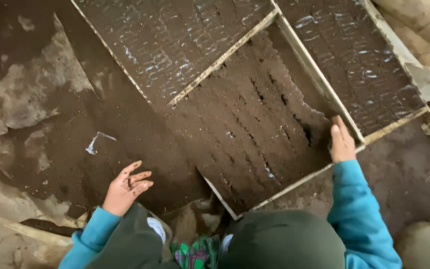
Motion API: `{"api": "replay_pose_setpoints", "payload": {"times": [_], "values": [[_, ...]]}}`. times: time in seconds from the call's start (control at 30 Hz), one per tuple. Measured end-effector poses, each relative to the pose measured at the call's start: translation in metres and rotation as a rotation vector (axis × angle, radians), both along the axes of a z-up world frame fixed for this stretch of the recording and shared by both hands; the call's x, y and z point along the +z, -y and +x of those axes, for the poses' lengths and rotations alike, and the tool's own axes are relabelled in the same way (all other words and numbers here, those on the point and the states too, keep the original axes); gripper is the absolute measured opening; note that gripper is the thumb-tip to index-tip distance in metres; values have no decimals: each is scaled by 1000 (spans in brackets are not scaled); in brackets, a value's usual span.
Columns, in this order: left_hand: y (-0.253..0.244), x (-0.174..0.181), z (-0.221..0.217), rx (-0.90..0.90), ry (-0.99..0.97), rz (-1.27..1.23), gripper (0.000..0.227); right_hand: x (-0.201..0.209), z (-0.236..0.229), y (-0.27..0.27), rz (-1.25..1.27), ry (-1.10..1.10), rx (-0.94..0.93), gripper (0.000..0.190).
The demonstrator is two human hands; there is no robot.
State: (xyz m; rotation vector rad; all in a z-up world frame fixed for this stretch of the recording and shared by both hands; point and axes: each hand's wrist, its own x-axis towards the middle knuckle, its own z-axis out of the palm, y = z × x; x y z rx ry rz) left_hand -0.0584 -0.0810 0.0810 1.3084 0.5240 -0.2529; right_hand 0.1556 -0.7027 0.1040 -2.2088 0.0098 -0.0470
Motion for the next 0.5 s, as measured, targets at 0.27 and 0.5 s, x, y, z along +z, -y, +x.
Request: {"api": "replay_pose_setpoints", "payload": {"times": [0.27, 0.5], "values": [[7, -24, 0, 21, -30, -32, 73, -49, 20, -9, -325, -242, -71, 52], [13, -19, 8, 18, -53, 40, 66, -5, 21, -47, -387, -231, 10, 58]]}}
